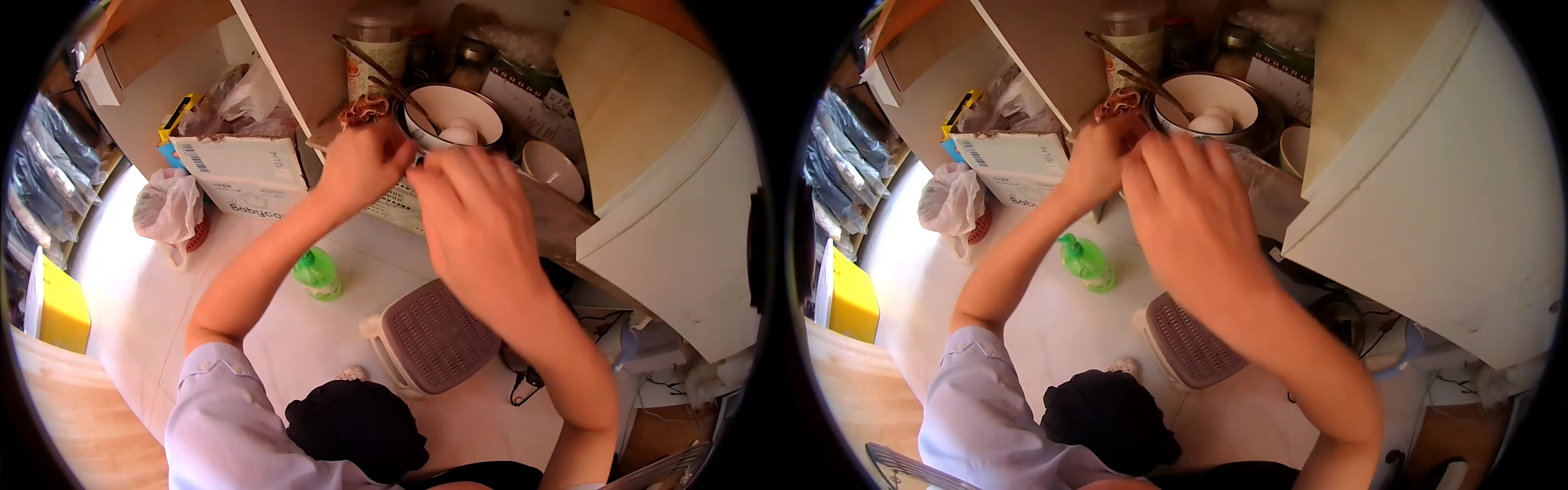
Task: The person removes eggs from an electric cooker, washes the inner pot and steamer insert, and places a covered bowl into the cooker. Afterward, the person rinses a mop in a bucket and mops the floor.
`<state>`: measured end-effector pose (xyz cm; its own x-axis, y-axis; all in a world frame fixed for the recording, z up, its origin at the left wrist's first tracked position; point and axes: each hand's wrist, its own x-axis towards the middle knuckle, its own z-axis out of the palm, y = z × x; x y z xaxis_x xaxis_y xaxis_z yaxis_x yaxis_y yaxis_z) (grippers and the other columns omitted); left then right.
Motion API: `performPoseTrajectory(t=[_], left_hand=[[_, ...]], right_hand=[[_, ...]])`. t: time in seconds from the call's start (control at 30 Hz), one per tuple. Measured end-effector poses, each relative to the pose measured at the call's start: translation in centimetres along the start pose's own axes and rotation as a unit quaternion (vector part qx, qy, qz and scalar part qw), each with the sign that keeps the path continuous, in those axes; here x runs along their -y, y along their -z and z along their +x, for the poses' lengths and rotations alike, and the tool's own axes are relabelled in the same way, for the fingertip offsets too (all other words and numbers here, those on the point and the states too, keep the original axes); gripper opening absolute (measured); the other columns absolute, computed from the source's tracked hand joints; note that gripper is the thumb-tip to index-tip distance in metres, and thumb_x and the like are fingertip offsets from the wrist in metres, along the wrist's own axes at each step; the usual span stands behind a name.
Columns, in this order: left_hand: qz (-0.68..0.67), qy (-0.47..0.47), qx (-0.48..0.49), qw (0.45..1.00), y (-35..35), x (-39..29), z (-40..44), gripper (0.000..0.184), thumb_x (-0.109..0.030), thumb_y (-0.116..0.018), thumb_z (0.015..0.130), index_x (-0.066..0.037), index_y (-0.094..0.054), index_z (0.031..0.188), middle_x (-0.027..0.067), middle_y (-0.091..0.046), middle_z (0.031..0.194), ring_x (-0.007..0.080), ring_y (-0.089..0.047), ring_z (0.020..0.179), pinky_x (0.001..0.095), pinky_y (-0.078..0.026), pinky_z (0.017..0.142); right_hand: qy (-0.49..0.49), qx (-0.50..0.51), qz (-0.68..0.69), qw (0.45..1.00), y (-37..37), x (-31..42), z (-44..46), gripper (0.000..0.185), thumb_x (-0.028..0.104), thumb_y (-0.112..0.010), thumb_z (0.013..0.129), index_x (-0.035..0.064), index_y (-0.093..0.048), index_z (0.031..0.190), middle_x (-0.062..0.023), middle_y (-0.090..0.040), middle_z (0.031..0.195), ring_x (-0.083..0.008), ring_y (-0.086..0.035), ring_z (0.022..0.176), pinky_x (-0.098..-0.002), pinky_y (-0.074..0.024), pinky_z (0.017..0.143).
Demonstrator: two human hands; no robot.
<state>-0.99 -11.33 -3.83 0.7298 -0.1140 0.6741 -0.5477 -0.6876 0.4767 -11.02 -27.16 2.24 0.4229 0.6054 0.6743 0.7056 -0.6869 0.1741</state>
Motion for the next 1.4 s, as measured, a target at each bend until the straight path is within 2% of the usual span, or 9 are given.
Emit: performPoseTrajectory(t=[0.1, 0.13, 0.2, 0.3, 0.43, 0.77, 1.17, 1.3, 1.4], left_hand=[[-0.084, 0.039, 0.017, 0.996, -1.5, -0.3, -0.9, 0.030, -0.027, -0.059, 0.079, 0.001, -0.065, 0.069, 0.0166, -0.063, 0.062, 0.0290, -0.063, 0.059, 0.0369, -0.051, 0.060], [-0.160, 0.131, 0.073, 0.976, -1.8, -0.4, -0.9, 0.036, -0.030, -0.059, 0.080, 0.003, -0.064, 0.066, 0.0154, -0.062, 0.060, 0.0261, -0.063, 0.056, 0.0354, -0.051, 0.058], [-0.258, 0.272, 0.174, 0.911, -1.5, -0.6, -0.8, 0.048, -0.037, -0.058, 0.083, 0.008, -0.063, 0.070, 0.0134, -0.062, 0.060, 0.0190, -0.062, 0.049, 0.0295, -0.051, 0.053], [-0.400, 0.338, 0.243, 0.816, -1.6, -0.8, -0.7, 0.043, -0.035, -0.061, 0.084, 0.007, -0.061, 0.075, 0.0139, -0.064, 0.067, 0.0184, -0.063, 0.053, 0.0262, -0.052, 0.053], [-0.475, 0.312, 0.210, 0.796, -3.6, -0.4, -1.3, 0.034, -0.028, -0.063, 0.085, 0.005, -0.059, 0.078, 0.0137, -0.064, 0.073, 0.0183, -0.064, 0.058, 0.0245, -0.052, 0.054], [-0.535, 0.293, 0.136, 0.781, 1.4, -0.7, 0.7, 0.020, -0.014, -0.060, 0.084, 0.006, -0.060, 0.086, 0.0116, -0.063, 0.074, 0.0173, -0.062, 0.056, 0.0226, -0.051, 0.051], [-0.421, 0.161, -0.127, 0.884, 7.2, 1.5, -0.1, 0.021, -0.018, -0.056, 0.078, -0.006, -0.052, 0.061, -0.0031, -0.046, 0.055, 0.0054, -0.040, 0.044, 0.0204, -0.029, 0.038], [-0.356, 0.083, -0.165, 0.916, 9.7, 2.6, -2.2, 0.024, -0.013, -0.053, 0.078, -0.008, -0.039, 0.059, -0.0047, -0.035, 0.060, 0.0047, -0.032, 0.060, 0.0204, -0.024, 0.055], [-0.379, 0.095, -0.183, 0.902, 10.7, 2.6, -4.2, 0.023, -0.012, -0.051, 0.079, -0.007, -0.038, 0.060, -0.0044, -0.036, 0.060, 0.0050, -0.032, 0.059, 0.0203, -0.024, 0.054]], right_hand=[[-0.083, 0.124, -0.152, 0.977, -2.7, -2.2, 4.5, 0.016, 0.003, -0.061, 0.068, -0.0003, -0.065, 0.083, -0.0135, -0.062, 0.084, -0.0289, -0.060, 0.082, -0.0381, -0.0478, 0.073], [-0.107, 0.171, -0.172, 0.964, -3.8, -3.2, 5.5, 0.015, 0.004, -0.062, 0.067, 0.0000, -0.066, 0.081, -0.0137, -0.063, 0.083, -0.0289, -0.062, 0.082, -0.0386, -0.0492, 0.072], [-0.170, 0.259, -0.131, 0.942, -5.2, -5.0, 6.6, 0.013, 0.005, -0.066, 0.064, -0.0003, -0.066, 0.075, -0.0146, -0.065, 0.080, -0.0297, -0.064, 0.080, -0.0400, -0.0514, 0.070], [-0.180, 0.290, -0.106, 0.934, -5.5, -6.2, 7.3, 0.017, 0.007, -0.069, 0.061, 0.0010, -0.066, 0.077, -0.0157, -0.066, 0.083, -0.0320, -0.065, 0.081, -0.0408, -0.0523, 0.069], [-0.188, 0.319, -0.104, 0.923, -6.5, -7.6, 6.8, 0.023, 0.006, -0.070, 0.058, 0.0046, -0.067, 0.081, -0.0153, -0.066, 0.084, -0.0317, -0.065, 0.082, -0.0395, -0.0524, 0.071], [-0.197, 0.058, -0.230, 0.951, -2.2, -11.2, 6.3, 0.021, 0.006, -0.065, 0.064, 0.0088, -0.065, 0.086, -0.0118, -0.065, 0.084, -0.0316, -0.063, 0.082, -0.0399, -0.0515, 0.070], [-0.310, 0.146, -0.226, 0.912, -2.1, -11.4, 6.8, 0.028, 0.010, -0.062, 0.069, 0.0085, -0.069, 0.096, -0.0135, -0.068, 0.090, -0.0302, -0.066, 0.085, -0.0382, -0.0536, 0.072], [-0.308, 0.159, -0.192, 0.918, -3.4, -11.5, 6.8, 0.022, 0.011, -0.063, 0.068, 0.0037, -0.069, 0.087, -0.0152, -0.067, 0.088, -0.0310, -0.066, 0.084, -0.0384, -0.0542, 0.070], [-0.274, 0.207, -0.200, 0.918, -3.9, -10.6, 6.6, 0.019, 0.012, -0.065, 0.066, 0.0043, -0.070, 0.082, -0.0151, -0.067, 0.087, -0.0297, -0.066, 0.083, -0.0389, -0.0547, 0.068]])
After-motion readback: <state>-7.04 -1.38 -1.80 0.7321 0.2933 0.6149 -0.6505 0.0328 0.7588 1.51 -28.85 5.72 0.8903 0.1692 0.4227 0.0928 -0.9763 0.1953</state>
